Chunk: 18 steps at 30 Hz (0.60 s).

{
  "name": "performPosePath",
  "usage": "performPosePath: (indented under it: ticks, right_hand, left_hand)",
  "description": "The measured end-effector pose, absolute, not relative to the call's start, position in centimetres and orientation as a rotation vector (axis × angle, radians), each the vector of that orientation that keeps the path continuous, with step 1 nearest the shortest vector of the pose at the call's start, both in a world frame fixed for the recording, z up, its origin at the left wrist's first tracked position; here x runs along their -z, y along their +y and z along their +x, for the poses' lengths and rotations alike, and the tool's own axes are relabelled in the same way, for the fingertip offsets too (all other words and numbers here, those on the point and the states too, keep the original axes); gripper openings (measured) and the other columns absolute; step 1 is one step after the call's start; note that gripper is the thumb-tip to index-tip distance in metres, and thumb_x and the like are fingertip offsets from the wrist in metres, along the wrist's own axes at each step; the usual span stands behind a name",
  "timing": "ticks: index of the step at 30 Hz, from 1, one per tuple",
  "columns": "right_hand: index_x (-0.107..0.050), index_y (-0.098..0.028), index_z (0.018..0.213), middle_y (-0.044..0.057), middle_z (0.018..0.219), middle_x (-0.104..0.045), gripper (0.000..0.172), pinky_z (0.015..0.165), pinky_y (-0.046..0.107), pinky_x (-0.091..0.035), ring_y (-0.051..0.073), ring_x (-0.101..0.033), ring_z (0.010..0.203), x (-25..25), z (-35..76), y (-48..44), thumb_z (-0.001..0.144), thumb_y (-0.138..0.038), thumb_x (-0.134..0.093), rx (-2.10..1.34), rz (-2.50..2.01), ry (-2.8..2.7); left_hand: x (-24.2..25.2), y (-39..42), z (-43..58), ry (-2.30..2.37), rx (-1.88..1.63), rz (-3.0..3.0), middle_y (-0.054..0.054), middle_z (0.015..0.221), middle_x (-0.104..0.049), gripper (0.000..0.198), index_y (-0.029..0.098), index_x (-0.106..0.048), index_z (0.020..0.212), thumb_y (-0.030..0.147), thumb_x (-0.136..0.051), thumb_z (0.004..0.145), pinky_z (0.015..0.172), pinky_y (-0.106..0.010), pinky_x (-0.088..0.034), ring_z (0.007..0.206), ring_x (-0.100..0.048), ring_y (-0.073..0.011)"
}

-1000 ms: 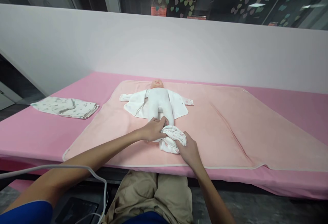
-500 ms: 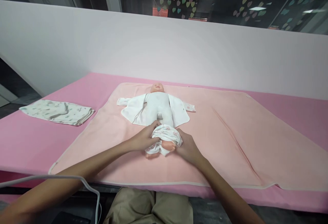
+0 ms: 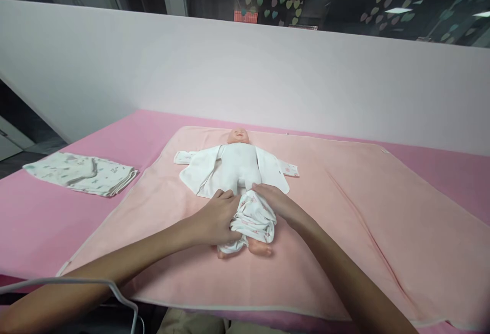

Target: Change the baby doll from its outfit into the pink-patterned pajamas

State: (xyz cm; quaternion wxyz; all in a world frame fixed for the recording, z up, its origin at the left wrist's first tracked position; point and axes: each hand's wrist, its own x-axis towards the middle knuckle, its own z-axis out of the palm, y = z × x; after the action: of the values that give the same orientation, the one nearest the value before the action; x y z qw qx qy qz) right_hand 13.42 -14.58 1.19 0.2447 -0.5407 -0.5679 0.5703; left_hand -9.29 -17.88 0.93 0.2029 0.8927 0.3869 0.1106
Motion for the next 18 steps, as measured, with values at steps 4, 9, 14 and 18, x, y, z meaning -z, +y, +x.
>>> performPosePath:
  ticks: [4, 9, 14, 18]
  right_hand:
    - [-0.068, -0.023, 0.117, 0.002, 0.116, -0.069, 0.034, 0.087, 0.027, -0.046, 0.021, -0.063, 0.11, -1.8, 11.9, -13.8, 0.093, -0.048, -0.068, -1.669, -1.421, -1.461]
    - [-0.065, -0.021, 0.118, 0.004, 0.125, -0.065, 0.035, 0.09, 0.026, -0.047, 0.02, -0.063, 0.112, -2.1, 11.6, -13.5, 0.094, -0.047, -0.066, -1.812, -1.194, -1.446]
    - [-0.065, -0.021, 0.112, 0.002, 0.109, -0.065, 0.031, 0.083, 0.025, -0.045, 0.017, -0.06, 0.099, -2.8, 11.1, -13.2, 0.101, -0.046, -0.051, -1.583, -1.316, -1.734]
    - [-0.063, -0.027, 0.119, -0.002, 0.076, -0.053, 0.033, 0.061, 0.022, -0.034, 0.012, -0.046, 0.065, -3.1, 11.3, -13.6, 0.103, -0.047, -0.042, -1.272, -1.532, -1.895]
  left_hand:
    - [-2.2, -16.8, -10.7, 0.867, -0.326, 2.184, -0.007, 0.126, -0.062, 0.067, 0.025, -0.056, 0.129, 0.051, -0.082, 0.074, 0.102, -0.043, -0.041, 0.116, -0.053, -0.0332]
    - [-2.4, -13.0, -12.7, 0.84, -0.44, 1.474, -0.009, 0.119, -0.071, 0.049, 0.023, -0.073, 0.114, 0.064, -0.052, 0.098, 0.098, -0.036, -0.049, 0.114, -0.062, -0.0292]
    - [-2.7, -10.0, -11.7, 0.853, -0.246, 1.355, -0.006, 0.099, -0.074, 0.036, 0.022, -0.077, 0.092, 0.055, -0.065, 0.092, 0.078, -0.029, -0.051, 0.09, -0.066, -0.0234]
    - [-3.0, -9.3, -10.3, 0.716, -0.132, 1.186, -0.004, 0.113, -0.074, 0.026, 0.023, -0.075, 0.104, 0.043, -0.065, 0.091, 0.076, -0.026, -0.053, 0.099, -0.068, -0.0223]
